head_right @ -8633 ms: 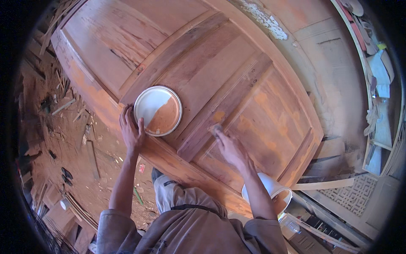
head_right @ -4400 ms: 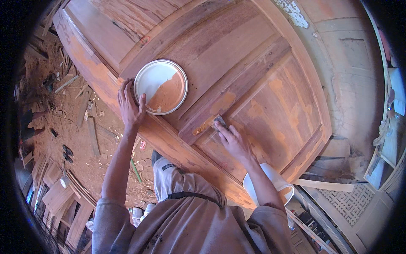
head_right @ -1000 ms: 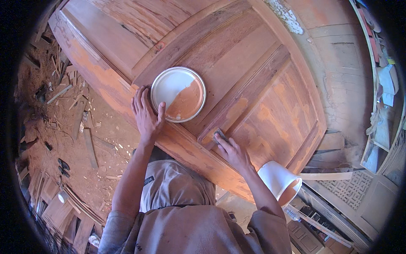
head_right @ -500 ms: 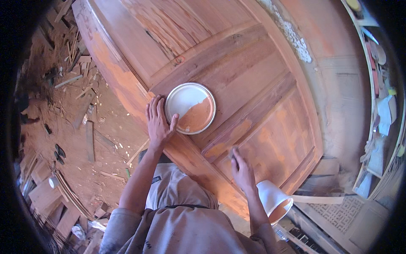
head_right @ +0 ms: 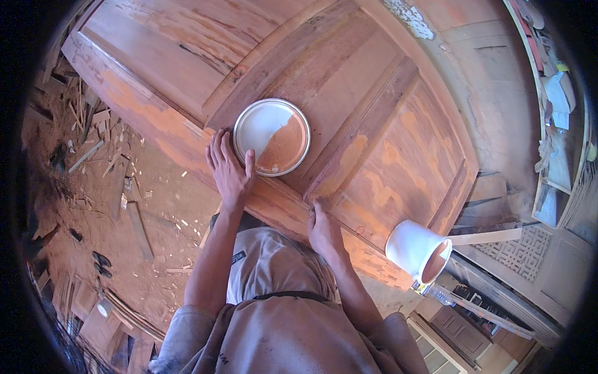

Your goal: The person applies wood filler to a wooden door using a small putty knife. They dip the knife into a bucket of filler and smear it into various surface imperfections and recessed panels across the door.

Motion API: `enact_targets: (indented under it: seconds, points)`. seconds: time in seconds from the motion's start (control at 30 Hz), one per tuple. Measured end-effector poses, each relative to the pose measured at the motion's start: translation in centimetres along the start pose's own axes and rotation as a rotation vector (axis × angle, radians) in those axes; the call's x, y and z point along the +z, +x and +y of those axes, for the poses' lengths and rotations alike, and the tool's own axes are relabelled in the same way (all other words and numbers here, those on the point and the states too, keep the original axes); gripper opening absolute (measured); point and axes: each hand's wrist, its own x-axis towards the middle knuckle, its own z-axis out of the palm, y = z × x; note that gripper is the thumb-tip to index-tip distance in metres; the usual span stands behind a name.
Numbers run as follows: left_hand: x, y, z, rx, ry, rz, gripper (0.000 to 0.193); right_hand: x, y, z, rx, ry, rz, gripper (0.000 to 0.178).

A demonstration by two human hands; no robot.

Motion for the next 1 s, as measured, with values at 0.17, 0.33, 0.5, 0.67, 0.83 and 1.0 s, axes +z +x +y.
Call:
enact_targets:
  seconds: [0.17, 0.33, 0.5, 0.67, 0.83, 1.0]
  points:
    - [-0.3, -0.3, -0.9, -0.036, -0.044, -0.015, 0.073, -1.9, -2.4, 1.0, -0.157, 0.085, -0.168, 0.045]
    - [-0.5, -0.2, -0.3, -0.005, -0.015, -0.001, 0.066, -3.3, -0.2, 6.9, -0.373, 0.059, 0.035, 0.054]
    - [-0.8, -0.2, -0.3, -0.020, -0.035, 0.015, 0.068, -3.6, 3.5, 9.2, -0.670, -0.077, 0.109, 0.058]
    - [-0.1, -0.4, -0.4, -0.042, 0.000, 0.032, 0.075, -3.5, 5.2, 9.8, -0.663, -0.122, 0.052, 0.056]
    - [0.1, -0.4, -0.2, -0.039, 0.014, 0.031, 0.077, -3.3, 5.1, 9.0, -0.637, -0.155, 0.030, 0.054]
    - [0.1, -0.3, 0.1, -0.031, 0.029, 0.046, 0.072, -2.9, 6.2, 9.5, -0.658, -0.079, 0.030, 0.051]
